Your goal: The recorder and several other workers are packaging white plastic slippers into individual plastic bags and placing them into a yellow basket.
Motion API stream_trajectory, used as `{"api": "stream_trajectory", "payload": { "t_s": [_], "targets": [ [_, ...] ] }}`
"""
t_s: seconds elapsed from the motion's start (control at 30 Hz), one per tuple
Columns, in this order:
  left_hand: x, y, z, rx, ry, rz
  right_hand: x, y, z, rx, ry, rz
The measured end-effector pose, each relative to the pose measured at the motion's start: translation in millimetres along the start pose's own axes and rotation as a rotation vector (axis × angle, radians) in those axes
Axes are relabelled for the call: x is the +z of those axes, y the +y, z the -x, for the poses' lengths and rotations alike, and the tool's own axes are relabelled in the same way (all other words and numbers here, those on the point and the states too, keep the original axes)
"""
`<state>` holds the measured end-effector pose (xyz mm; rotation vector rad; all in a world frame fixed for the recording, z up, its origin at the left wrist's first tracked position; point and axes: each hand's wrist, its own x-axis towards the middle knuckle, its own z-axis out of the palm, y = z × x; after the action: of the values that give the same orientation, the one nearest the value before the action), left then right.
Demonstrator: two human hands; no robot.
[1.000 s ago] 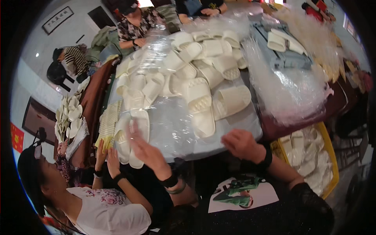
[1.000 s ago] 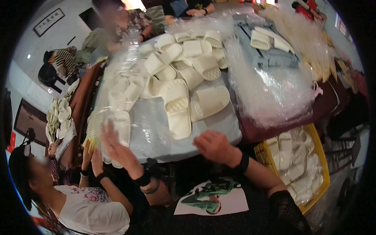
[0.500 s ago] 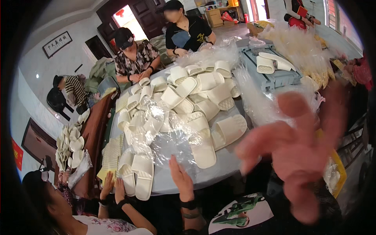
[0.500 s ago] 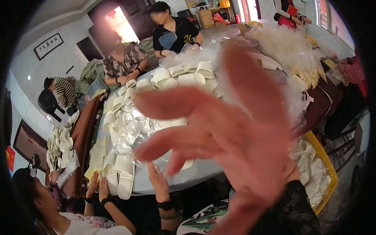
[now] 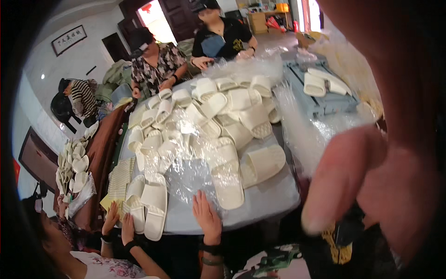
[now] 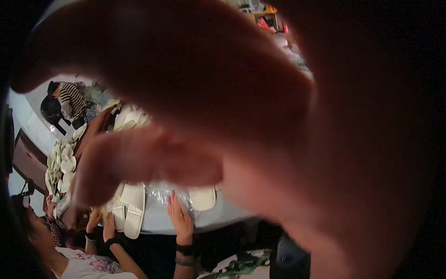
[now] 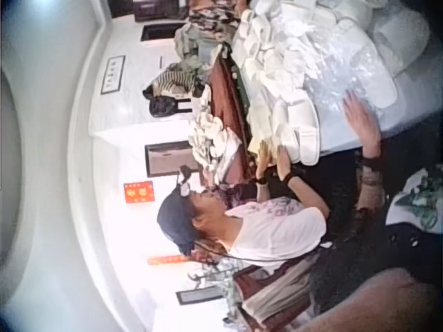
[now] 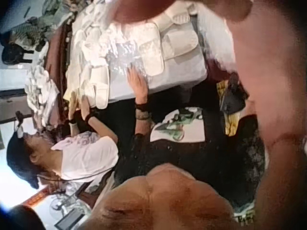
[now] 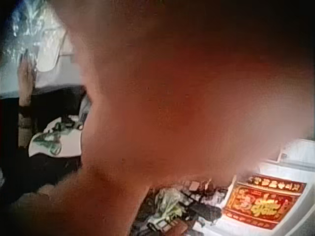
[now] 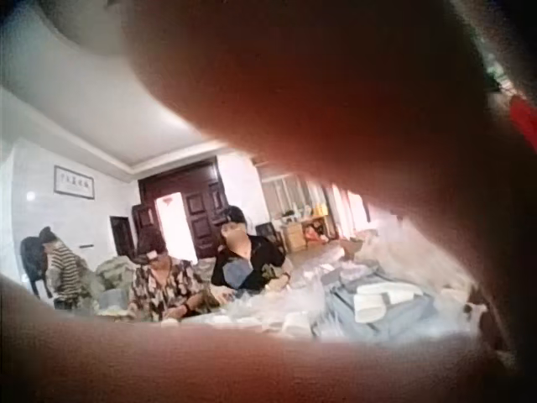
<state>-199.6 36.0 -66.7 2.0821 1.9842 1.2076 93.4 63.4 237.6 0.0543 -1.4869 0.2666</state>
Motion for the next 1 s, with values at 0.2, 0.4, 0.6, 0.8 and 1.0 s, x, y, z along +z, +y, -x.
{"api": "stream_trajectory", "payload": {
  "t_s": [0.2, 0.4, 0.6, 0.8, 1.0],
  "targets": [
    [11, 2, -11, 0.048, 0.052, -0.028, 1, -12, 17, 0.084, 0.112, 0.137],
    [9, 9, -8, 0.010, 0.033, -0.044, 0, 51, 94, 0.583, -0.644, 0.781],
    [-3, 12, -2, -0.018, 0.039, -0.031, 18, 106, 196, 1.030, -1.087, 1.258],
    [2, 11, -4, -0.012, 0.048, -0.080, 7, 139, 235, 0.885, -1.043, 1.248],
    [7, 16, -9, 0.045, 0.049, -0.120, -37, 172, 230, 0.532, -1.177, 0.953]
  ]
}}
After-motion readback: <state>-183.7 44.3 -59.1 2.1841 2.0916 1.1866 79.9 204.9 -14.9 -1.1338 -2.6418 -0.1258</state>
